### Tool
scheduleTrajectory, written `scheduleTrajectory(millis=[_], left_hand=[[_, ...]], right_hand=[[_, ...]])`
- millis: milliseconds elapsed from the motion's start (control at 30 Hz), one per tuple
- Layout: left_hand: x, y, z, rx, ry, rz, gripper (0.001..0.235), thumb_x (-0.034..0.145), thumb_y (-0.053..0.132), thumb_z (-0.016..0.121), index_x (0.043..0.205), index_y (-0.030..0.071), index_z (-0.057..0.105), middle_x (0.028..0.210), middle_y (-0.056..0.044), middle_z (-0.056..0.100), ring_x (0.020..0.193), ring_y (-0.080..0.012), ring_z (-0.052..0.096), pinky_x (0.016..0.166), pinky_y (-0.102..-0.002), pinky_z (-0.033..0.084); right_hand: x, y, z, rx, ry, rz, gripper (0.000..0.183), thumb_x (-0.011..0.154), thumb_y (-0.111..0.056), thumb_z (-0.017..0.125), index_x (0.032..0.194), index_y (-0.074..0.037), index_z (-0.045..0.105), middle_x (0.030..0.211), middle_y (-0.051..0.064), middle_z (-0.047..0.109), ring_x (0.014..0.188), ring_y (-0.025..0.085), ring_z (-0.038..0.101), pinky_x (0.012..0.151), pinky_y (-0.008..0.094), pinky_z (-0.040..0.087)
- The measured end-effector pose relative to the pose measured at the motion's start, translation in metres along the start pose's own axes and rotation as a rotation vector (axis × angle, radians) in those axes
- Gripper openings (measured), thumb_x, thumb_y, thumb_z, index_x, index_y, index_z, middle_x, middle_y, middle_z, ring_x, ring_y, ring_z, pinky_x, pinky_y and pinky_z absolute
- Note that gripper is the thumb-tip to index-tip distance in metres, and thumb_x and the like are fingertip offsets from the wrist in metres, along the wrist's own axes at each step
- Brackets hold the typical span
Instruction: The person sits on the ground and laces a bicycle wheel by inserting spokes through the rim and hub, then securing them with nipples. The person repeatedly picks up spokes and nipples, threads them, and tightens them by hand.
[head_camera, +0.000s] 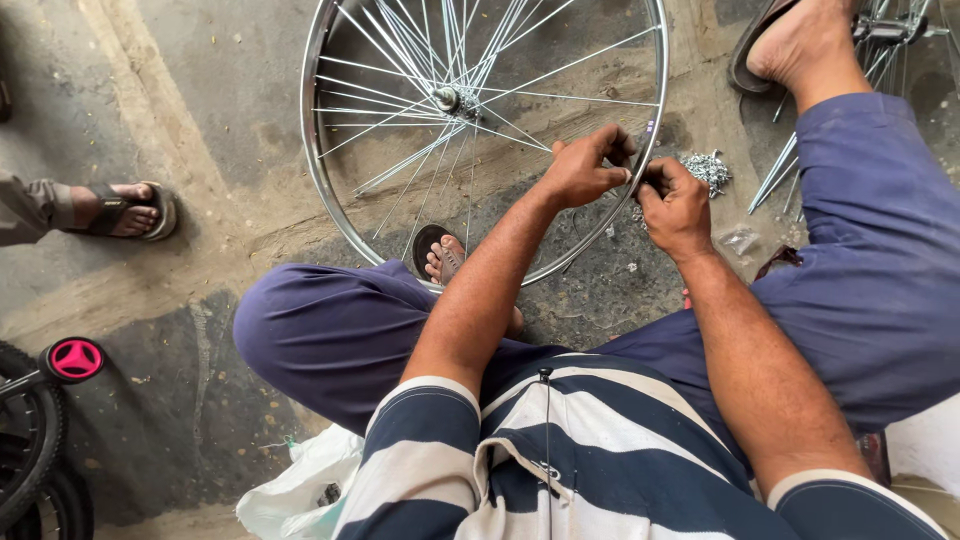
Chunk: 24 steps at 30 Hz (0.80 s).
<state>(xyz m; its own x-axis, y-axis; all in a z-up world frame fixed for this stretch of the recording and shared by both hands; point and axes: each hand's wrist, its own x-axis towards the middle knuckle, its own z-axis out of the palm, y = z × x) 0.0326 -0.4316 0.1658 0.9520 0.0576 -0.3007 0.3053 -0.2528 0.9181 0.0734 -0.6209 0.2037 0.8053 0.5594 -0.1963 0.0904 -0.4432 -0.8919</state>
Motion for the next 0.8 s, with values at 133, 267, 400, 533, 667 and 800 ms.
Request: scheduleTrajectory(millis=[133,267,400,533,667,800], left_hand=[[0.0011,0.0016,-0.0001,0.073,-0.027,-0.078,0.023,0.089,0.025,0.072,0.110,0.020,0.065,0.099,0.005,0.080,0.100,-0.0134,0.073,0.099,-0.042,0.026],[-0.0001,0.0056,-0.0011,-0.034,-0.010,0.026,0.032,0.081,0.016,0.073,0.111,0.017,0.063,0.100,0.003,0.079,0.101,-0.0138,0.074,0.099,-0.039,0.030],[-0.0021,0.0083,-0.0022,0.130,-0.038,-0.083,0.027,0.089,0.021,0.071,0.115,0.021,0.065,0.101,0.004,0.079,0.103,-0.0141,0.071,0.098,-0.040,0.028],[-0.0002,0.0084,-0.0006,0.119,-0.069,-0.098,0.027,0.089,0.022,0.072,0.115,0.022,0.065,0.105,0.004,0.078,0.106,-0.0126,0.070,0.098,-0.040,0.029],[-0.0012,0.0065,0.0001,0.129,-0.019,0.004,0.025,0.089,0.022,0.072,0.113,0.020,0.065,0.108,0.004,0.076,0.107,-0.0131,0.068,0.094,-0.041,0.028],[-0.0005,0.0087,0.0041,0.105,-0.030,-0.074,0.019,0.094,0.025,0.067,0.113,0.022,0.067,0.103,0.004,0.078,0.102,-0.0127,0.071,0.096,-0.040,0.029]], right_hand=[[0.0010,-0.0006,0.0005,-0.032,0.003,-0.039,0.013,0.098,0.003,0.063,0.110,0.001,0.066,0.096,0.010,0.076,0.088,0.015,0.075,0.076,0.029,0.060],[0.0013,0.0002,-0.0021,-0.097,-0.004,-0.017,0.012,0.099,0.000,0.065,0.111,-0.001,0.065,0.096,0.011,0.076,0.088,0.016,0.075,0.076,0.030,0.061],[0.0010,0.0029,-0.0011,-0.106,-0.017,-0.049,0.012,0.100,-0.002,0.066,0.112,-0.002,0.065,0.098,0.011,0.076,0.090,0.018,0.076,0.078,0.032,0.062],[0.0020,0.0050,-0.0018,-0.131,-0.036,-0.037,0.012,0.100,-0.004,0.065,0.112,-0.004,0.064,0.097,0.010,0.076,0.089,0.018,0.076,0.077,0.033,0.064],[0.0021,0.0039,-0.0015,-0.176,-0.047,0.014,0.013,0.099,-0.005,0.065,0.112,-0.004,0.062,0.092,0.009,0.075,0.084,0.018,0.075,0.073,0.033,0.063],[0.0007,0.0003,-0.0029,-0.205,-0.046,-0.008,0.016,0.097,-0.003,0.064,0.113,-0.003,0.062,0.093,0.011,0.076,0.084,0.018,0.075,0.073,0.033,0.062]])
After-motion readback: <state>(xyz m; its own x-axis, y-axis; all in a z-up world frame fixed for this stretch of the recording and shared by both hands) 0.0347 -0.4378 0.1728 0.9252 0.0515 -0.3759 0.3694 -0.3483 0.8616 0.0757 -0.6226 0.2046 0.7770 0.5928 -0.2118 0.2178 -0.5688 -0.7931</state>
